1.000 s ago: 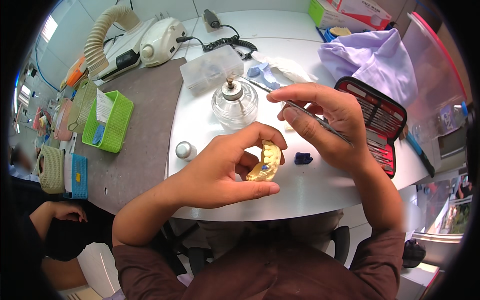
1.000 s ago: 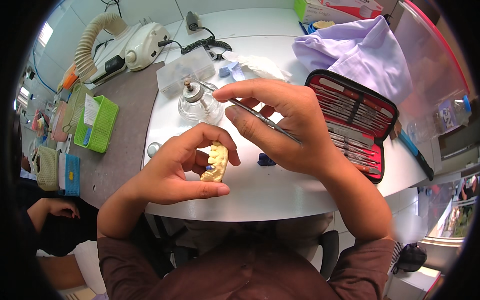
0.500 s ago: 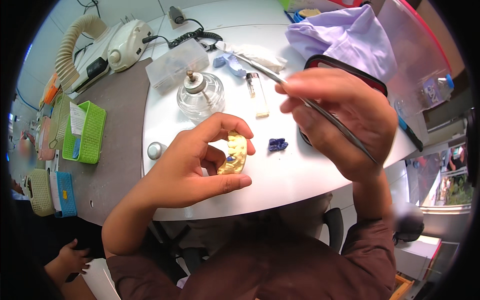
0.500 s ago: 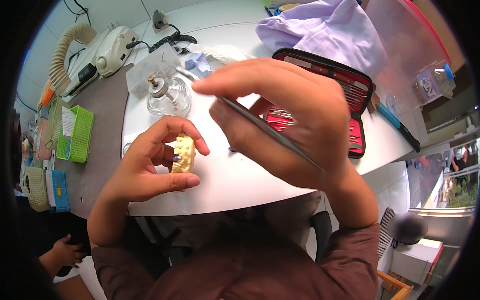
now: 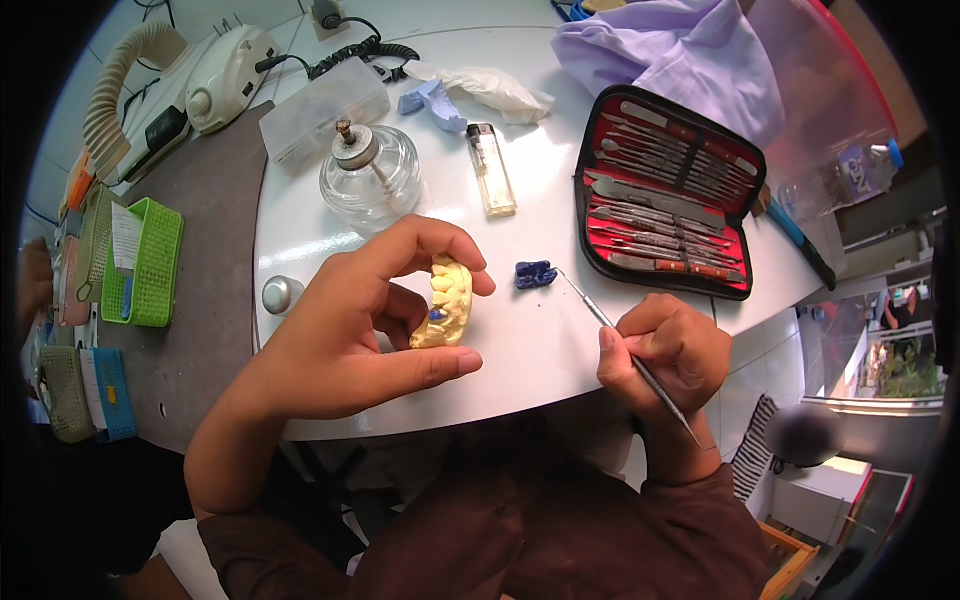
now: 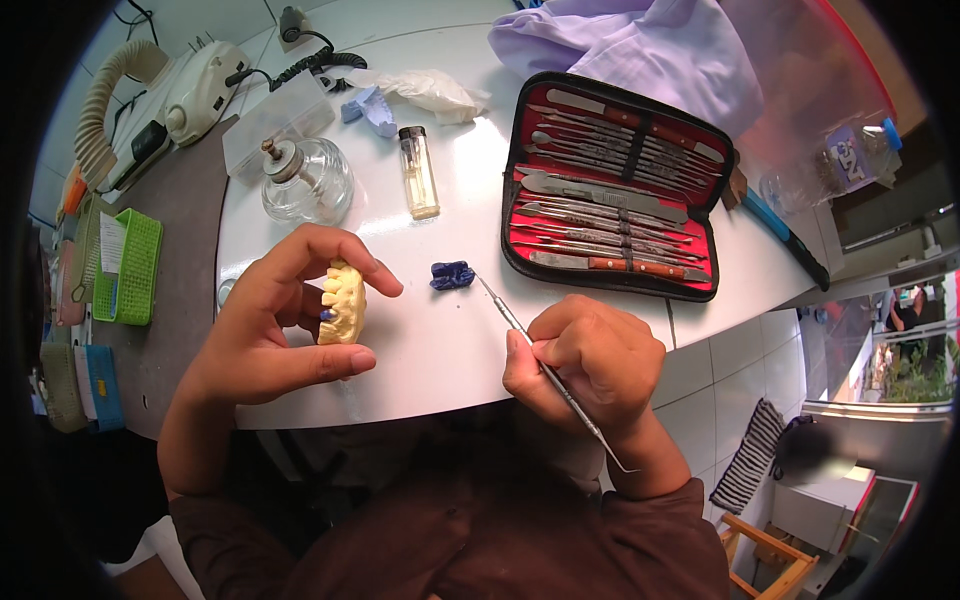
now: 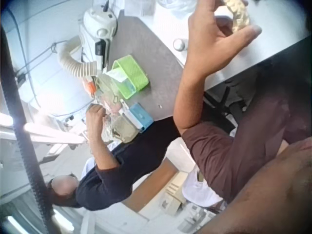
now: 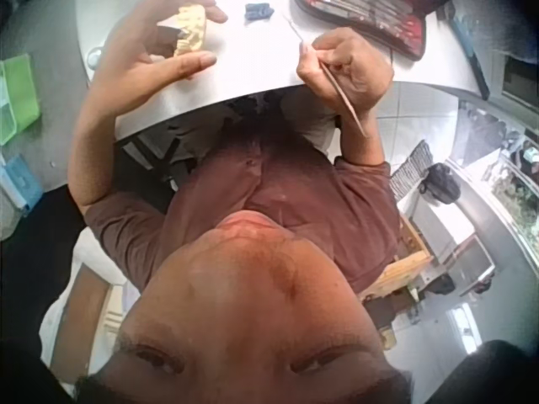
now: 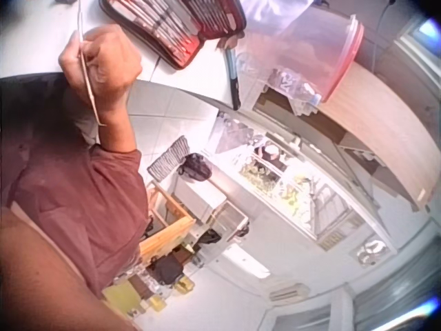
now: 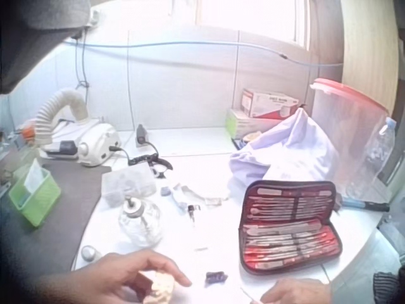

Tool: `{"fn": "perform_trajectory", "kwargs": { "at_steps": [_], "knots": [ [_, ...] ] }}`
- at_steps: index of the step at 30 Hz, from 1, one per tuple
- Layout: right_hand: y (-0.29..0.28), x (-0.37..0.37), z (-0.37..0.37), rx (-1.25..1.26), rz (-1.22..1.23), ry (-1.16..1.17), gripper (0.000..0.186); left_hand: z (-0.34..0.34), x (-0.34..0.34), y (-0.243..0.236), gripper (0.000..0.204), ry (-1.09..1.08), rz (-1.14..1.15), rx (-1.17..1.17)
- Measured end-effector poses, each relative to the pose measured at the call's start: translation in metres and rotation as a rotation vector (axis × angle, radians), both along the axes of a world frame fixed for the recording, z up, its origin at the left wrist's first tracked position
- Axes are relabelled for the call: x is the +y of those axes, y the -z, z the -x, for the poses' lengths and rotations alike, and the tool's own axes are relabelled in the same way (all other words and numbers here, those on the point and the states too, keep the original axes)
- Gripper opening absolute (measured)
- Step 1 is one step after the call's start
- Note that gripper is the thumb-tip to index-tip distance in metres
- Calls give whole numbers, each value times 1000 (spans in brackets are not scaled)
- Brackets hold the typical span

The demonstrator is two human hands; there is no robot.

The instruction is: The person uses a carving tool to apply and shape pieces of blue wax onto a plaster dental model.

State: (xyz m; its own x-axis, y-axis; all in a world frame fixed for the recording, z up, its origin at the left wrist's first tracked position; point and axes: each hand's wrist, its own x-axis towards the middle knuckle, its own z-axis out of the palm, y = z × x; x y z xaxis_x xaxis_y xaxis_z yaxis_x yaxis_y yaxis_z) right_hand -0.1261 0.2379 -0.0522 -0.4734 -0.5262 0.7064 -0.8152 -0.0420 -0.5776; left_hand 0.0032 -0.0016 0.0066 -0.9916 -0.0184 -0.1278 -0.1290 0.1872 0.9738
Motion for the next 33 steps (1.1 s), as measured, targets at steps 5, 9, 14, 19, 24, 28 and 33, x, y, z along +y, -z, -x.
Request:
{"fn": "perform_trajectory", "kwargs": {
  "at_steps": [5,9,14,19,24,28,33],
  "knots": [
    [0,1,-1,25,-38,24,33,1,0,-2,54,4,-8,-14],
    [1,1,-1,12,-31,30,33,1,1,-1,53,10,4,1],
    [1,2,-1,-6,-37,12,30,0,0,1,54,4,-9,17],
    [-5,6,-9,-417,244,-156,25,0,1,3,56,19,-26,47],
    [-19,-20,-10,-392,294,-504,29,-1,2,4,58,41,-18,47],
    [-16,-33,-19,-536,339,-597,24,0,1,5,57,69,33,80],
    [-12,-33,-27,-672,353,-571,26,-1,3,4,55,71,32,90]
  ]
}}
